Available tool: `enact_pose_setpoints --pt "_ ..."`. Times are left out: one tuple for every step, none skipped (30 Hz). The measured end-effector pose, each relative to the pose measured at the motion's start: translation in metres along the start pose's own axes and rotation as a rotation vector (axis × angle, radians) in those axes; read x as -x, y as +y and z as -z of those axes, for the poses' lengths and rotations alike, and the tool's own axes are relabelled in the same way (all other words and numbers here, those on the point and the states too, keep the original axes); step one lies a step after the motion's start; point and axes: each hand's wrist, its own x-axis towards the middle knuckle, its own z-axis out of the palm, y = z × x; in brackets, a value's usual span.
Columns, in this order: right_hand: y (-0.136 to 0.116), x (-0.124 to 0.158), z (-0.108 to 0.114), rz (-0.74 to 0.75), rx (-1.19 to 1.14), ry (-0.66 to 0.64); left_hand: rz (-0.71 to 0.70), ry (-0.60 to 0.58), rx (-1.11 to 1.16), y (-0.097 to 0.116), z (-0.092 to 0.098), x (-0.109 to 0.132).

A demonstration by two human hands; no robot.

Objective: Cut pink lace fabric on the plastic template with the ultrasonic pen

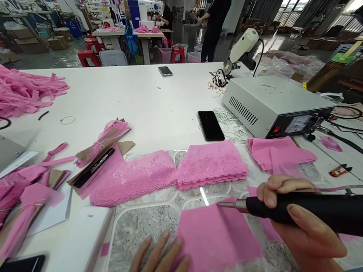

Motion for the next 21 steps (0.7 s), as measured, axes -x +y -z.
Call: enact_pose_setpoints --pt "-0.001 0.000 0.000 -0.001 0.005 0.000 0.002 -0.002 -0.005 0.000 0.001 0.000" --pt "-0.001 0.000 0.000 -0.005 0.011 0.000 0.005 -0.009 -0.008 0.000 0.002 0.000" --pt "-0.002 0.000 0.001 -0.011 0.018 -0.002 0.007 -0.016 -0.010 0.000 0.002 0.000" --pt "-0.002 0.000 0.001 -0.012 0.022 -0.009 0.010 -0.023 -0.010 0.001 0.003 0.001" --pt "-0.002 0.000 0.002 -0.011 0.024 -0.014 0.016 -0.033 -0.010 0.002 0.002 0.002" --pt "-0.002 0.000 0.002 -0.009 0.026 -0.021 0.026 -0.038 -0.006 0.003 0.002 0.003" --pt "-0.002 -0.001 0.002 -0.009 0.028 -0.022 0.040 -0.035 0.004 0.005 0.000 0.004" --pt "-0.002 -0.001 0.002 -0.011 0.031 -0.019 0.057 -0.024 0.020 0.007 -0.002 0.006" --pt "-0.002 -0.002 0.002 -0.014 0.033 -0.012 0.074 -0.005 0.042 0.010 -0.005 0.008" --pt "-0.002 -0.002 0.000 -0.017 0.032 -0.002 0.090 0.017 0.066 0.012 -0.007 0.010" --pt "-0.003 -0.003 -0.002 -0.021 0.027 0.006 0.103 0.043 0.089 0.014 -0.009 0.012" --pt "-0.003 -0.004 -0.004 -0.019 0.016 0.009 0.112 0.070 0.107 0.015 -0.010 0.013" --pt "-0.003 -0.004 -0.007 -0.017 0.002 0.009 0.116 0.089 0.118 0.016 -0.009 0.014" --pt "-0.003 -0.004 -0.011 -0.016 -0.014 -0.001 0.116 0.098 0.125 0.015 -0.007 0.014" --pt "-0.004 -0.003 -0.014 -0.023 -0.028 -0.017 0.111 0.095 0.129 0.015 -0.005 0.014" --pt "-0.004 -0.002 -0.017 -0.036 -0.036 -0.037 0.102 0.083 0.131 0.014 -0.001 0.014" --pt "-0.003 -0.001 -0.020 -0.054 -0.042 -0.061 0.093 0.065 0.129 0.013 0.002 0.014" --pt "-0.003 0.000 -0.023 -0.071 -0.047 -0.084 0.086 0.049 0.127 0.012 0.004 0.014" --pt "-0.002 0.001 -0.025 -0.086 -0.050 -0.105 0.081 0.037 0.123 0.012 0.005 0.014" --pt "-0.001 0.002 -0.026 -0.092 -0.054 -0.124 0.082 0.039 0.121 0.012 0.006 0.015" --pt "0.000 0.003 -0.027 -0.092 -0.056 -0.139 0.087 0.052 0.121 0.012 0.005 0.016"
